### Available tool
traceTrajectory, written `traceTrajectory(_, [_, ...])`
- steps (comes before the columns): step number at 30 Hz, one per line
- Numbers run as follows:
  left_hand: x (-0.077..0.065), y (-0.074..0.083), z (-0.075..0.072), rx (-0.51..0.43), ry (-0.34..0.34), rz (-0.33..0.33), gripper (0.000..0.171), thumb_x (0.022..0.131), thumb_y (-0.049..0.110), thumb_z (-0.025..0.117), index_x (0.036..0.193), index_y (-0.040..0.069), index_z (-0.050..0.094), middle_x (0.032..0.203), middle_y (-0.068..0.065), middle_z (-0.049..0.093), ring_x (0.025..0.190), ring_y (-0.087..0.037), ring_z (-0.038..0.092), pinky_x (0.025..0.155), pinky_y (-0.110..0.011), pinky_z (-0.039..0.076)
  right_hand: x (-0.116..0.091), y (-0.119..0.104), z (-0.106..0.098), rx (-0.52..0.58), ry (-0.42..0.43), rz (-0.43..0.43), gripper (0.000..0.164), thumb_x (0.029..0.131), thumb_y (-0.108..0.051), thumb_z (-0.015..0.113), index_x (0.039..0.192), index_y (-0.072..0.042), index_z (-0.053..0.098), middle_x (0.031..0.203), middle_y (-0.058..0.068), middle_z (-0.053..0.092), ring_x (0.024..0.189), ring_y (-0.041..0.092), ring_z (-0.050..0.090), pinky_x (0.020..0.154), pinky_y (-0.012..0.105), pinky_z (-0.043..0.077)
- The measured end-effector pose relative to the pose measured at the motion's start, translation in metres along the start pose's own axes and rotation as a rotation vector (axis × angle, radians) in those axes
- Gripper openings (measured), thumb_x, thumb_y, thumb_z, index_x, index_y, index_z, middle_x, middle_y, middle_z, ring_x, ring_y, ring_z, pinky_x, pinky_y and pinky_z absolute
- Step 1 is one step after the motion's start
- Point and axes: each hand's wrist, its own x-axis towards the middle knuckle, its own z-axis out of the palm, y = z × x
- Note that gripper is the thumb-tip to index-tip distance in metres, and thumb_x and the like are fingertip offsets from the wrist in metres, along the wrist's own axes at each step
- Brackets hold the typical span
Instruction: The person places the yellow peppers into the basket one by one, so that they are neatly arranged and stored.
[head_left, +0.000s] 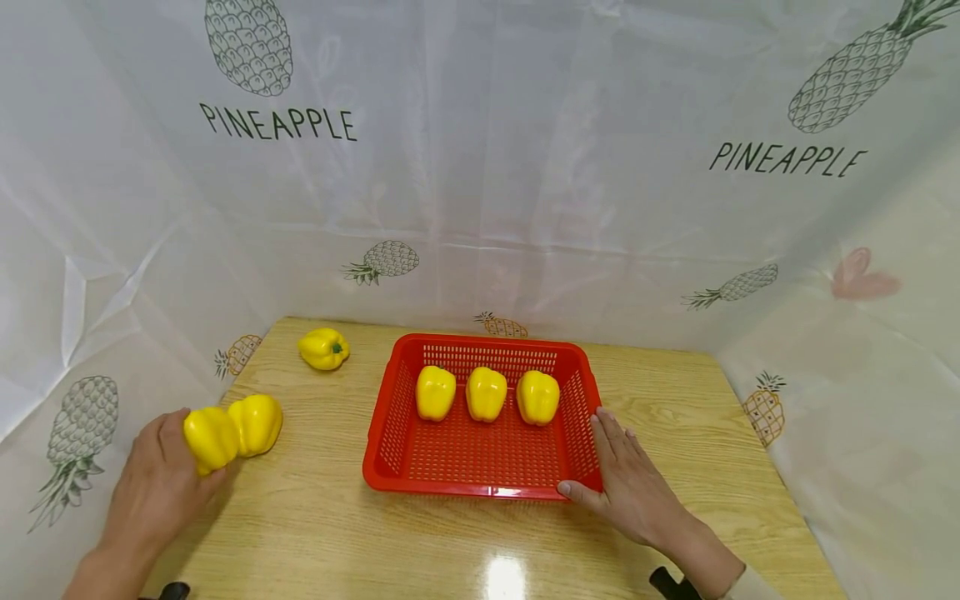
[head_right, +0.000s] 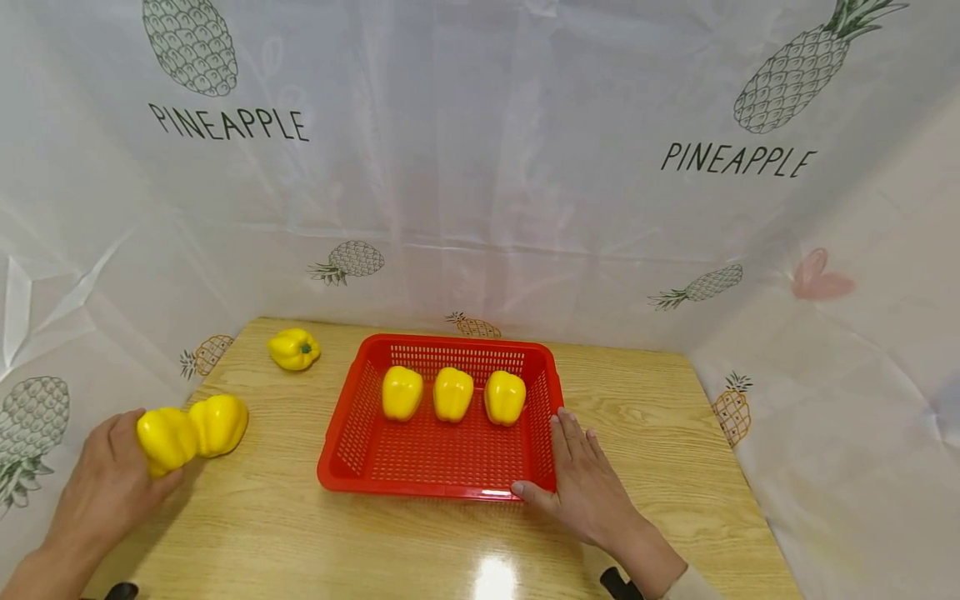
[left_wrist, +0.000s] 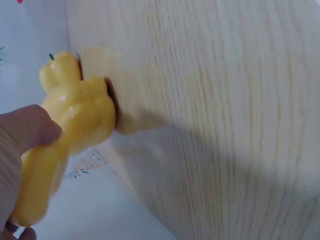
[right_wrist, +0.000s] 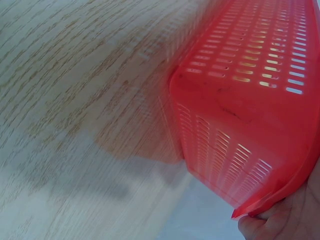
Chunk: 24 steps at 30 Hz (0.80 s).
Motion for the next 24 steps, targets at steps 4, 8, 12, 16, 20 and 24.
traceTrajectory(4, [0.005, -0.005, 0.001, -0.012, -0.02, 0.011, 0.117, 0.094, 0.086, 0.023, 0.139, -0.022, 0.038, 0.118, -0.046, 0.046, 0.098, -0.057, 0.047, 0.081, -0.068, 0.046, 0.0, 0.0, 0.0, 0.0, 0.0, 0.0, 0.111, 0.097, -0.072, 0.059, 0.164, 0.008, 0.022, 0.174, 0.027, 0.017, 0.159, 0.047, 0.022, 0.125, 0.068, 0.022])
traceTrajectory(8, [0.01, -0.009, 0.003, -0.048, -0.043, 0.008, 0.116, 0.094, 0.085, 0.025, 0.142, -0.021, 0.035, 0.121, -0.045, 0.045, 0.104, -0.058, 0.045, 0.088, -0.068, 0.042, 0.0, 0.001, 0.0, -0.006, 0.005, -0.003, 0.11, 0.097, -0.071, 0.059, 0.164, 0.008, 0.022, 0.174, 0.027, 0.017, 0.159, 0.047, 0.023, 0.125, 0.068, 0.022])
traceTrajectory(12, [0.017, -0.01, 0.007, -0.085, -0.069, -0.002, 0.117, 0.094, 0.085, 0.027, 0.144, -0.019, 0.034, 0.124, -0.045, 0.044, 0.108, -0.058, 0.044, 0.091, -0.067, 0.041, 0.0, 0.001, 0.0, -0.015, 0.012, -0.008, 0.109, 0.097, -0.071, 0.059, 0.164, 0.008, 0.023, 0.173, 0.027, 0.018, 0.159, 0.047, 0.024, 0.125, 0.068, 0.023])
traceTrajectory(16, [0.025, -0.01, 0.011, -0.099, -0.053, 0.027, 0.114, 0.095, 0.083, 0.03, 0.144, -0.019, 0.035, 0.123, -0.045, 0.045, 0.109, -0.057, 0.046, 0.087, -0.066, 0.043, 0.0, 0.001, 0.001, -0.012, 0.013, -0.013, 0.109, 0.097, -0.071, 0.059, 0.163, 0.008, 0.024, 0.173, 0.027, 0.019, 0.159, 0.047, 0.025, 0.125, 0.068, 0.024])
traceTrajectory(20, [0.035, -0.004, 0.013, -0.1, -0.058, 0.041, 0.115, 0.094, 0.084, 0.03, 0.144, -0.02, 0.034, 0.124, -0.046, 0.045, 0.11, -0.057, 0.046, 0.084, -0.068, 0.046, 0.0, 0.0, 0.001, -0.004, 0.011, -0.013, 0.109, 0.097, -0.07, 0.06, 0.164, 0.008, 0.023, 0.173, 0.027, 0.018, 0.159, 0.047, 0.024, 0.125, 0.068, 0.024])
traceTrajectory(24, [0.047, 0.008, 0.014, -0.101, -0.068, 0.051, 0.114, 0.094, 0.083, 0.03, 0.145, -0.019, 0.032, 0.125, -0.047, 0.041, 0.109, -0.056, 0.046, 0.078, -0.069, 0.05, 0.0, 0.0, 0.001, -0.002, 0.011, -0.009, 0.11, 0.097, -0.07, 0.06, 0.164, 0.008, 0.023, 0.173, 0.027, 0.018, 0.159, 0.047, 0.024, 0.125, 0.068, 0.024])
